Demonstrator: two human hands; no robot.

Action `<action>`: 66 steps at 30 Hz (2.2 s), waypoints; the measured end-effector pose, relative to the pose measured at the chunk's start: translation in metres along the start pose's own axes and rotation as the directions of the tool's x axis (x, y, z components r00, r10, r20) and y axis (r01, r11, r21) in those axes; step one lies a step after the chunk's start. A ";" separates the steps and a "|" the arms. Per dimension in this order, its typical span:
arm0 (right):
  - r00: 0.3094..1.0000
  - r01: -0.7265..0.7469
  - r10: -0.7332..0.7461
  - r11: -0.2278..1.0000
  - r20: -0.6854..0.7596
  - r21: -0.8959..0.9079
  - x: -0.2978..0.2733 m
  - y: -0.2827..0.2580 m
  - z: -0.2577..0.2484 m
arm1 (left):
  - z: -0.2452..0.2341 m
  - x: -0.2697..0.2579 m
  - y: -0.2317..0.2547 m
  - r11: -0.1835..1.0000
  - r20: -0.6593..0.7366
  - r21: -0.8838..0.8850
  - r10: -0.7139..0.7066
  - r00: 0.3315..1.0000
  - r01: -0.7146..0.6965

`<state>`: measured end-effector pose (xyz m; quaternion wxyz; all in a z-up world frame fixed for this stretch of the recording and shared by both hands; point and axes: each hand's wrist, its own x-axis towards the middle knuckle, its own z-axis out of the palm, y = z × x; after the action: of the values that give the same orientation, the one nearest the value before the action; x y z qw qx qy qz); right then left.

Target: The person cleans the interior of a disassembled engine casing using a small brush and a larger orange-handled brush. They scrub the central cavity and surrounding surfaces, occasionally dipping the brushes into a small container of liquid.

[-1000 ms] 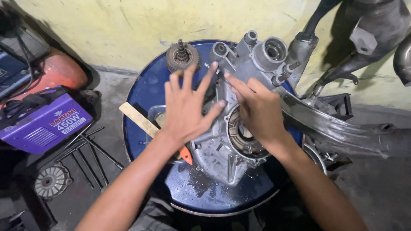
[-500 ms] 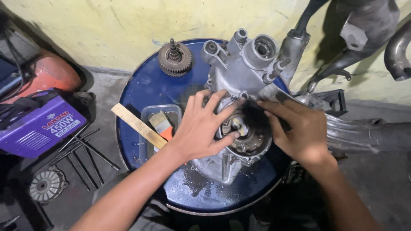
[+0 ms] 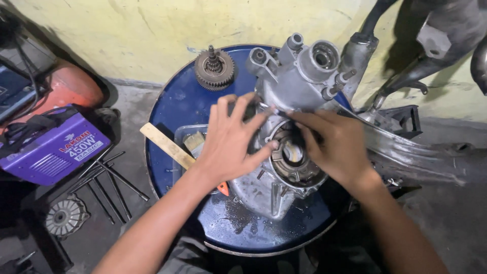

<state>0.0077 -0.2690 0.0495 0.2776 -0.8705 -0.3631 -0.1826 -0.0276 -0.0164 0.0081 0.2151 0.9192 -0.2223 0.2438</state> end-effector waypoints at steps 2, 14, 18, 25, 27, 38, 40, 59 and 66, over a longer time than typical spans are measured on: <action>0.999 0.047 -0.047 0.999 -0.003 0.006 0.001 0.003 0.017 | -0.005 -0.001 -0.007 1.000 -0.008 0.005 -0.014 1.000 0.014; 0.991 -0.124 0.130 0.956 -0.006 0.267 -0.021 -0.017 0.009 | -0.019 -0.001 -0.022 0.982 -0.056 -0.142 -0.134 0.989 0.125; 0.991 -0.095 0.089 0.994 -0.096 -0.056 -0.046 0.013 0.025 | -0.023 -0.002 -0.016 0.960 -0.050 -0.217 -0.189 0.981 0.175; 0.979 -0.173 0.183 0.978 -0.087 0.114 -0.028 -0.016 0.005 | -0.023 -0.005 -0.019 0.946 -0.012 -0.257 -0.209 0.978 0.199; 0.971 -0.219 0.232 0.961 -0.058 0.171 -0.031 -0.021 0.004 | -0.025 -0.006 -0.016 0.941 0.007 -0.274 -0.206 0.979 0.199; 0.954 -0.288 0.298 0.904 0.016 0.315 -0.013 -0.026 0.001 | -0.024 -0.004 -0.019 0.923 0.094 -0.296 -0.228 0.969 0.246; 0.947 -0.314 0.319 0.881 0.046 0.355 -0.015 -0.028 0.000 | -0.025 -0.008 -0.017 0.916 0.120 -0.305 -0.234 0.965 0.260; 0.972 -0.236 0.229 0.920 0.060 0.313 -0.011 -0.037 -0.015 | -0.034 -0.013 -0.061 0.894 0.053 -0.290 -0.341 0.938 0.342; 0.986 -0.076 0.064 0.994 0.156 0.073 -0.024 -0.053 0.048 | -0.043 -0.016 -0.080 0.849 -0.027 -0.330 -0.444 0.896 0.411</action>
<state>-0.0415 -0.2210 0.0180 0.2889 -0.8826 -0.3596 -0.0910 -0.0139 0.0749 0.0107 0.4194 0.8852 -0.0368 0.1976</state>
